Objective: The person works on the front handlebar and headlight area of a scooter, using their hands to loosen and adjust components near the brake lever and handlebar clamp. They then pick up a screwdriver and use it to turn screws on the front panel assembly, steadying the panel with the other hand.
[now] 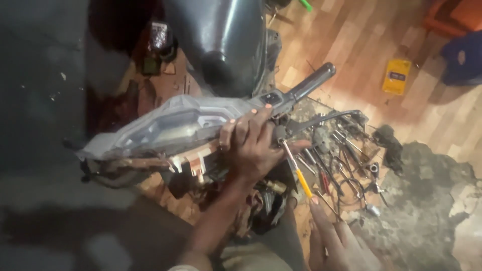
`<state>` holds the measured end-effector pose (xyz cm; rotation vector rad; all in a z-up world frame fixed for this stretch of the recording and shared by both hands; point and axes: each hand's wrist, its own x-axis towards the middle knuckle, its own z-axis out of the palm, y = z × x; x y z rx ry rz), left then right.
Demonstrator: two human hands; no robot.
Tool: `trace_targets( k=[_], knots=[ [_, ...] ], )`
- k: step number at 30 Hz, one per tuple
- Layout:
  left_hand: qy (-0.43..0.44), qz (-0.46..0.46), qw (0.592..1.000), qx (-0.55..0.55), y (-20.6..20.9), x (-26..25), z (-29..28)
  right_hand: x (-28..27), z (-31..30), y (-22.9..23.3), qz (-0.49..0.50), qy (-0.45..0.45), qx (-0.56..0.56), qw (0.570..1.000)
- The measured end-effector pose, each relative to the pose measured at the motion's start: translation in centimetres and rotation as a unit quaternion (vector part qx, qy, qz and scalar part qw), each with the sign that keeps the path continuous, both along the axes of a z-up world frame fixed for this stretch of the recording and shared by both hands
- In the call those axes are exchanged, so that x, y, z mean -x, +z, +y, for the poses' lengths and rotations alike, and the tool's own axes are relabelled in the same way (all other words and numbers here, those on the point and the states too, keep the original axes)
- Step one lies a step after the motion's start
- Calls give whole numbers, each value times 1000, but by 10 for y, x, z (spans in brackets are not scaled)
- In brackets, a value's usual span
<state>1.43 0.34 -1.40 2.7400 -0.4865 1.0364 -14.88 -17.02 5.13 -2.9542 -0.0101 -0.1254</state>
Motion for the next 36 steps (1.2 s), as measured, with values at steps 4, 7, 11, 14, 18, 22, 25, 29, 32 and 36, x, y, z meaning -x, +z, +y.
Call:
trace_targets(
  k=[4,7,11,14,18,22,25,29,32,36],
  knots=[
    [3,20,1000,-24,-13,-3,7,-5,-6,1,104,-116,-297,942],
    [6,17,999,-35,0,-4,1,-13,-18,-12,257,-236,-555,755],
    [-26,90,992,-79,26,8,15,-10,-20,-33,246,-147,-587,757],
    [-78,72,993,60,32,62,31,30,-15,-44,137,-104,-599,782],
    [-30,463,769,439,-3,104,9,57,1,-59,181,-194,-508,819],
    [-51,482,511,710,-79,85,-12,51,14,-63,180,-146,-512,827],
    [-78,439,471,761,-107,71,-14,42,16,-68,148,-117,-478,858],
    [-74,436,444,779,-107,61,-15,34,14,-68,140,-109,-454,873],
    [-115,404,442,793,-124,58,-18,34,9,-76,22,25,-431,902],
    [-92,387,458,795,-131,54,-22,37,18,-44,113,-74,-378,916]
  ],
)
